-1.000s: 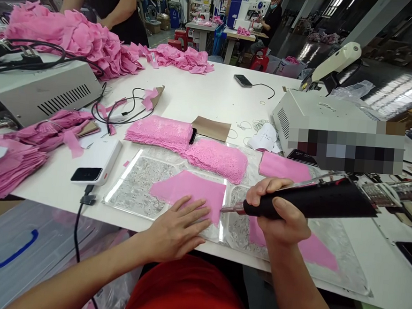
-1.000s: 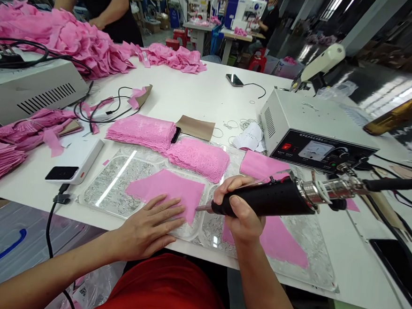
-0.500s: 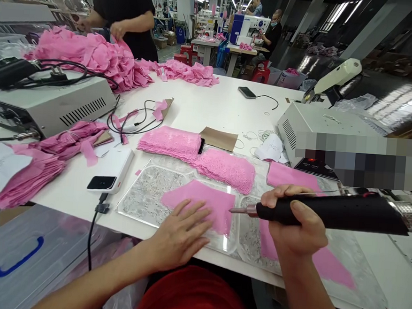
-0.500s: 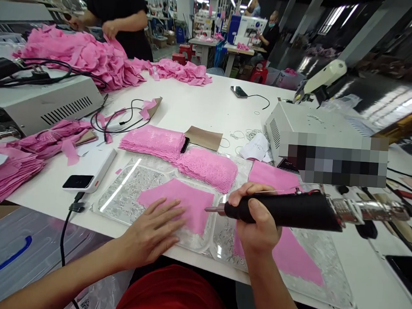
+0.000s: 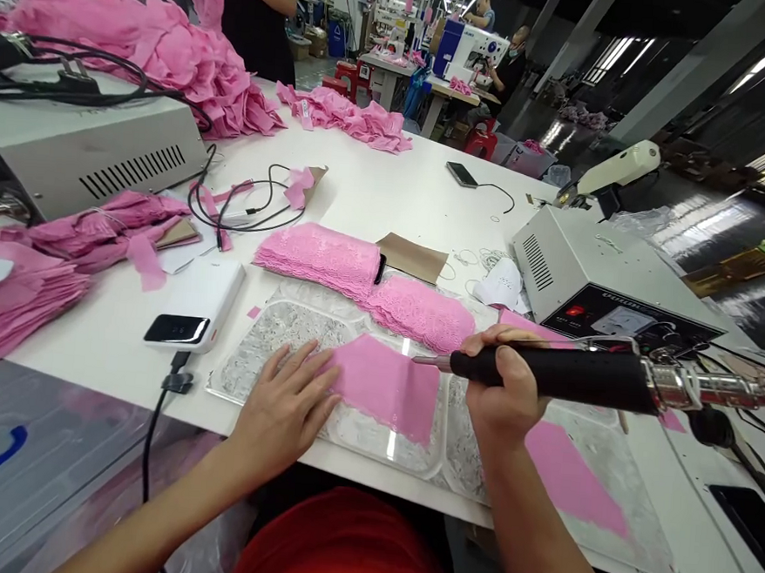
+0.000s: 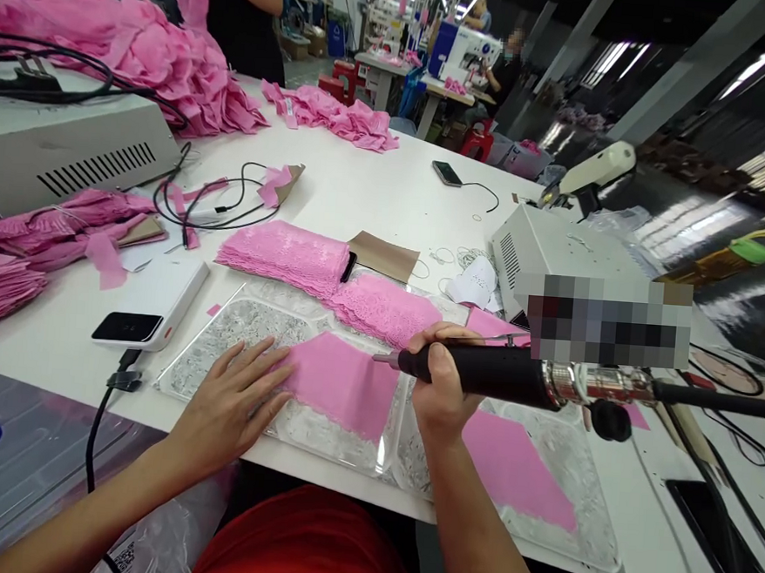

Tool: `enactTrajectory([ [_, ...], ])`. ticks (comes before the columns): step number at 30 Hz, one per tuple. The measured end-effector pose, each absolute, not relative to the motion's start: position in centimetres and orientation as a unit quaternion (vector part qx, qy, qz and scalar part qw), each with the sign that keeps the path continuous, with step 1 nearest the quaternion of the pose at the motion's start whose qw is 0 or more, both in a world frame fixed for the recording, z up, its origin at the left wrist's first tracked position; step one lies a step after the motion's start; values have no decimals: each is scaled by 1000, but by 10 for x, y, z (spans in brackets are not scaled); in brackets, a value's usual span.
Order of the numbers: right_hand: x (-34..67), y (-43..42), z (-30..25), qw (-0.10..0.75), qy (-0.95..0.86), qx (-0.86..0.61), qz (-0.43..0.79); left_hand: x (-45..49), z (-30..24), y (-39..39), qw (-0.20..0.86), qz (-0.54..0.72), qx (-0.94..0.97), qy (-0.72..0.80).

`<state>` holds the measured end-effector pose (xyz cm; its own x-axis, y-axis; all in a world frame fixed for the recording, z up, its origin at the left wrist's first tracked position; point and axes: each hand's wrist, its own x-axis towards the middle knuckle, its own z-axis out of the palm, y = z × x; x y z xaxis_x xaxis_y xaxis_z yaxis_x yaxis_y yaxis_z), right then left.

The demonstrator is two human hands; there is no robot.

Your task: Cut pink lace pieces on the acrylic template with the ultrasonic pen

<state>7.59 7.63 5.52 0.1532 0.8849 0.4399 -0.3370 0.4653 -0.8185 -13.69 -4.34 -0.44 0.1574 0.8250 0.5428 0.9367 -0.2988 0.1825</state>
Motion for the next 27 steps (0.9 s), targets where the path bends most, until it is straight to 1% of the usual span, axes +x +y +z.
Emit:
enactTrajectory([
  [14, 75, 80, 57, 708, -486, -292, 422, -138, -5, -44, 98, -292, -748, -587],
  [27, 47, 83, 60, 698, -489, -268, 450, -136, -5, -46, 97, -318, -731, -595],
])
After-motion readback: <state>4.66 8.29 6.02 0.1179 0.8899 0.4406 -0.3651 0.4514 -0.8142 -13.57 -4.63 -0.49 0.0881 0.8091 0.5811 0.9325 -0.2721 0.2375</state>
